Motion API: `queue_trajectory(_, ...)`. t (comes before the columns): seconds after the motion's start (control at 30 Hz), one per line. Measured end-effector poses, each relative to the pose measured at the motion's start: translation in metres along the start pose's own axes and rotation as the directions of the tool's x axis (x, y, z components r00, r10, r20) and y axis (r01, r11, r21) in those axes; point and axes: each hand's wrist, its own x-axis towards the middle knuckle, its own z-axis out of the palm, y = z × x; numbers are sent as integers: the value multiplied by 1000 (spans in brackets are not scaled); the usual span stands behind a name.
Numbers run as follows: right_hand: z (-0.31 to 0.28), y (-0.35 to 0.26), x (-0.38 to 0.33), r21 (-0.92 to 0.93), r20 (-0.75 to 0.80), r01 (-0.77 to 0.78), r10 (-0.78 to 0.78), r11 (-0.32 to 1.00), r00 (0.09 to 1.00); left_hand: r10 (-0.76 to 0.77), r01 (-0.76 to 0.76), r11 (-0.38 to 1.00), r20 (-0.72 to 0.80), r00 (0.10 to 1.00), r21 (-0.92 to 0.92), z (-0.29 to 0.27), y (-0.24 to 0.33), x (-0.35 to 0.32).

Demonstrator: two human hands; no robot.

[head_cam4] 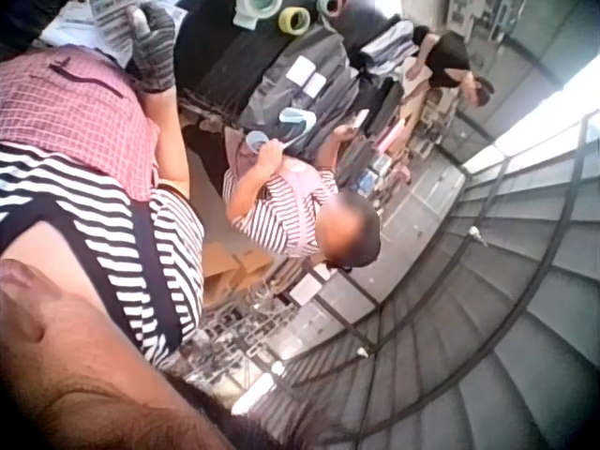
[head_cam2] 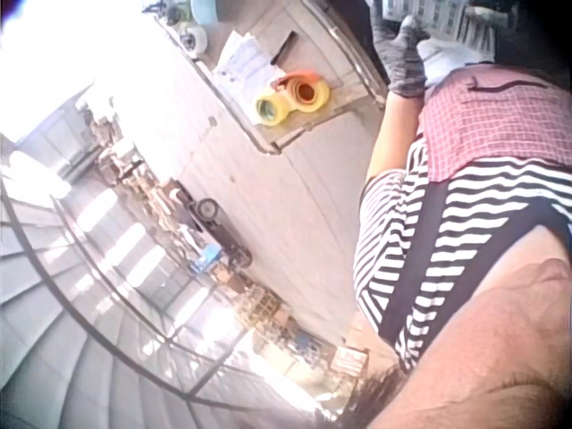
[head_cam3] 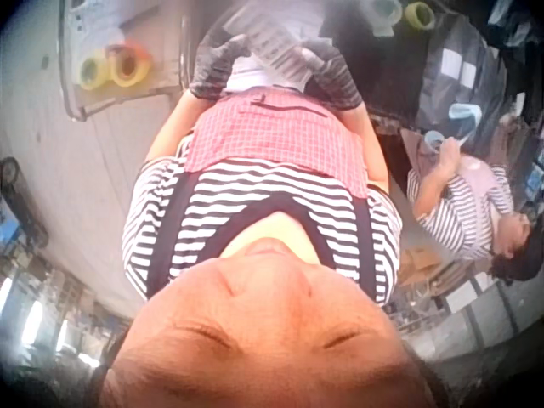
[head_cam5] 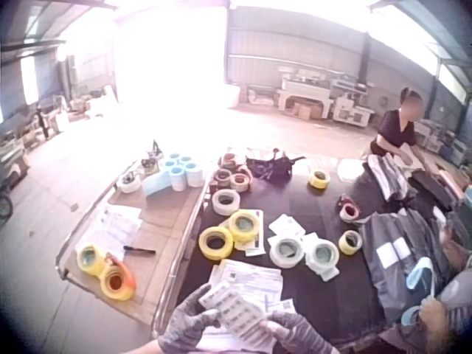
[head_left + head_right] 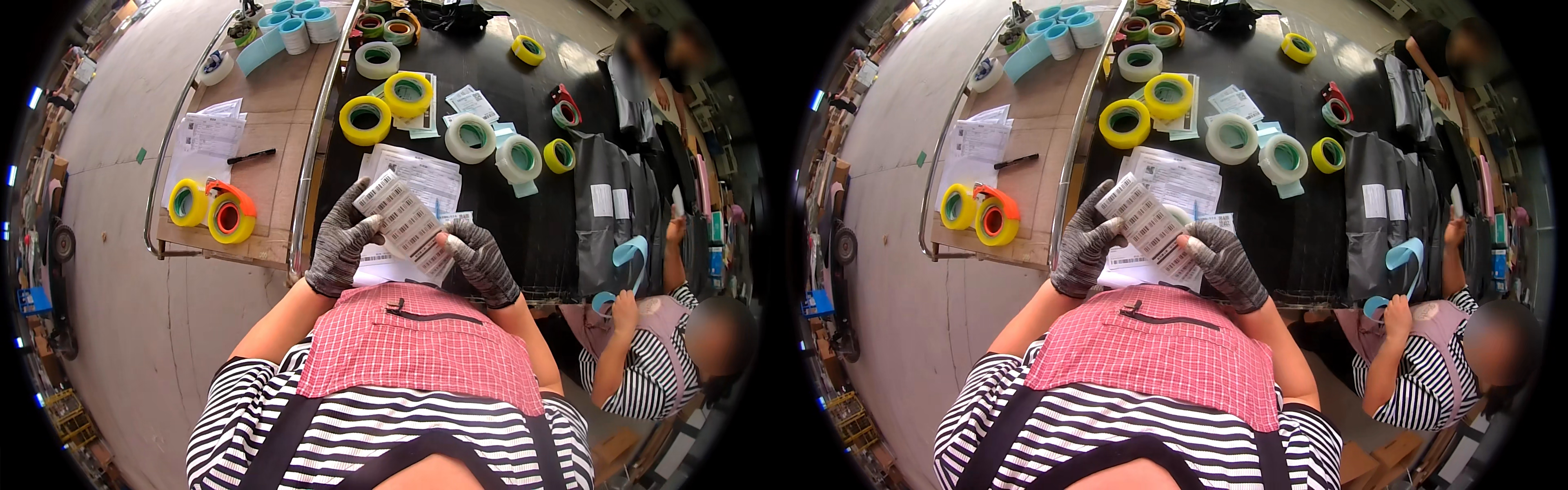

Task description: The person prepares shipping parcels by handling rolls of tape, labels, and paperwork. They attach labels to several packages and organize sheets of paper on a worktable.

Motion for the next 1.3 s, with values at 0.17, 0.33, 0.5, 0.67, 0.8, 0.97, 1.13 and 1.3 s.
queue_trajectory(0.17, -6, -6, -1, -199, 13, 65, -64, 978, 998, 360, -396, 692, 188, 914, 603, -6, 3, 12)
queue_trajectory(0.33, -9, -17, -2, -407, 142, 86, -30, 909, 989, 76, -669, 304, 683, 727, 678, 20, 18, 17)
queue_trajectory(0.5, -9, -25, -6, -372, 212, 88, -7, 924, 977, -225, -433, 480, 584, 780, 763, 29, 19, 20)
queue_trajectory(0.67, -13, -13, -6, -310, 238, 44, 32, 950, 971, -384, -219, 600, 517, 765, 769, 34, 19, 21)
queue_trajectory(0.8, -12, -5, -6, -159, 259, 1, 40, 987, 965, -374, -209, 637, 535, 757, 742, 28, 16, 20)
queue_trajectory(0.97, -6, -1, -6, 55, 231, -99, 84, 994, 969, -268, -230, 702, 550, 791, 674, 21, 4, 14)
queue_trajectory(1.13, -7, 2, -4, 193, 226, -174, 128, 966, 966, -138, -320, 745, 605, 784, 585, 23, 0, 13)
queue_trajectory(1.3, -7, -2, 0, 195, 250, -172, 120, 966, 961, 36, -522, 691, 698, 715, 500, 21, -3, 18)
